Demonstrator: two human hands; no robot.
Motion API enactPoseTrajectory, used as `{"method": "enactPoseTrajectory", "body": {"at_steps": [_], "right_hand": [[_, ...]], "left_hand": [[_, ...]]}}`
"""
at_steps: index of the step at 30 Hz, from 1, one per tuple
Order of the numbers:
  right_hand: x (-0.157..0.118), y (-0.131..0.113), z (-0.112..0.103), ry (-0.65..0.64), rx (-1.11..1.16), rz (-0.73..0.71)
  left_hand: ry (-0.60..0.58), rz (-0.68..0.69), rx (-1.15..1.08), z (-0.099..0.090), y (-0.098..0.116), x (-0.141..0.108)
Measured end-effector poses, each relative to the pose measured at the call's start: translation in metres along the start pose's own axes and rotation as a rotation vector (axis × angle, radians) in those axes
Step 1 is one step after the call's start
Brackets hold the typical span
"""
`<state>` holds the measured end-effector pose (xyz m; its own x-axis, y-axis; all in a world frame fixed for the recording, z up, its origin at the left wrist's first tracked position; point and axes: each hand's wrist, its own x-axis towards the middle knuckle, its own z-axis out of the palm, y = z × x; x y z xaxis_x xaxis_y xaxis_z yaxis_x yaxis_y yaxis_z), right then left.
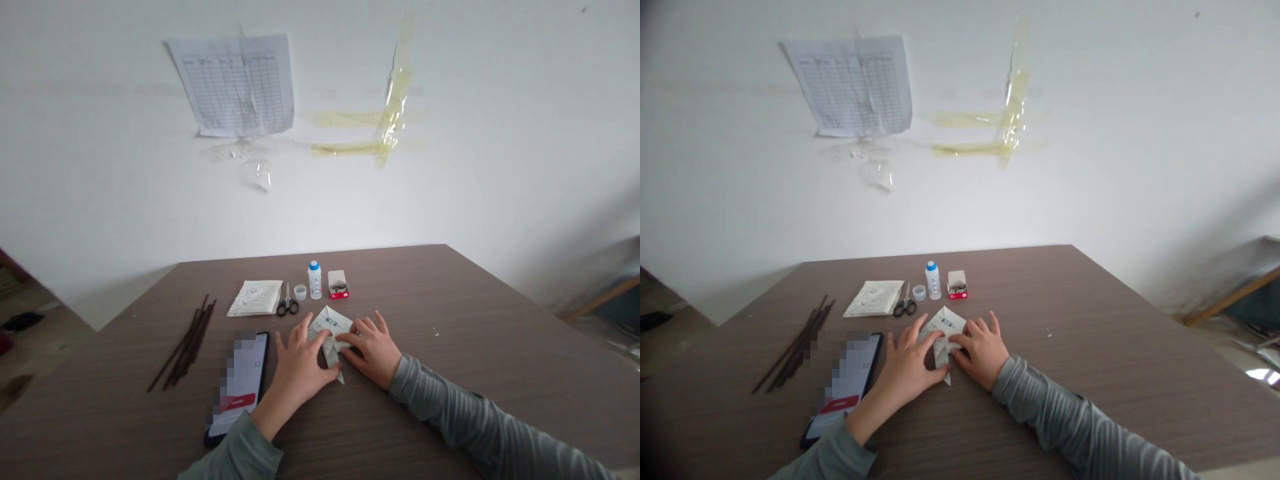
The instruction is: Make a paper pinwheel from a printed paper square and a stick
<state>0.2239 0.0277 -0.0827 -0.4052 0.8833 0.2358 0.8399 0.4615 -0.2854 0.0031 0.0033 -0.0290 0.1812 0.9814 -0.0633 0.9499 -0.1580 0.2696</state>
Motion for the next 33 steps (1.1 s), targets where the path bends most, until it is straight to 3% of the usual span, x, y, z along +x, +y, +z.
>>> {"method": "enactPoseTrajectory", "body": {"at_steps": [10, 19, 33], "right_hand": [[0.002, 0.005, 0.005, -0.004, 0.012, -0.012], [0.004, 0.004, -0.001, -0.032, 0.077, 0.042], [0.002, 0.019, 0.012, 0.095, 0.06, -0.013]], "left_hand": [[-0.018, 0.03, 0.039, -0.009, 0.004, -0.004], [0.045, 0.03, 0.014, 0.005, -0.003, 0.0], [0.102, 0.035, -0.01, 0.014, -0.008, -0.001]]}}
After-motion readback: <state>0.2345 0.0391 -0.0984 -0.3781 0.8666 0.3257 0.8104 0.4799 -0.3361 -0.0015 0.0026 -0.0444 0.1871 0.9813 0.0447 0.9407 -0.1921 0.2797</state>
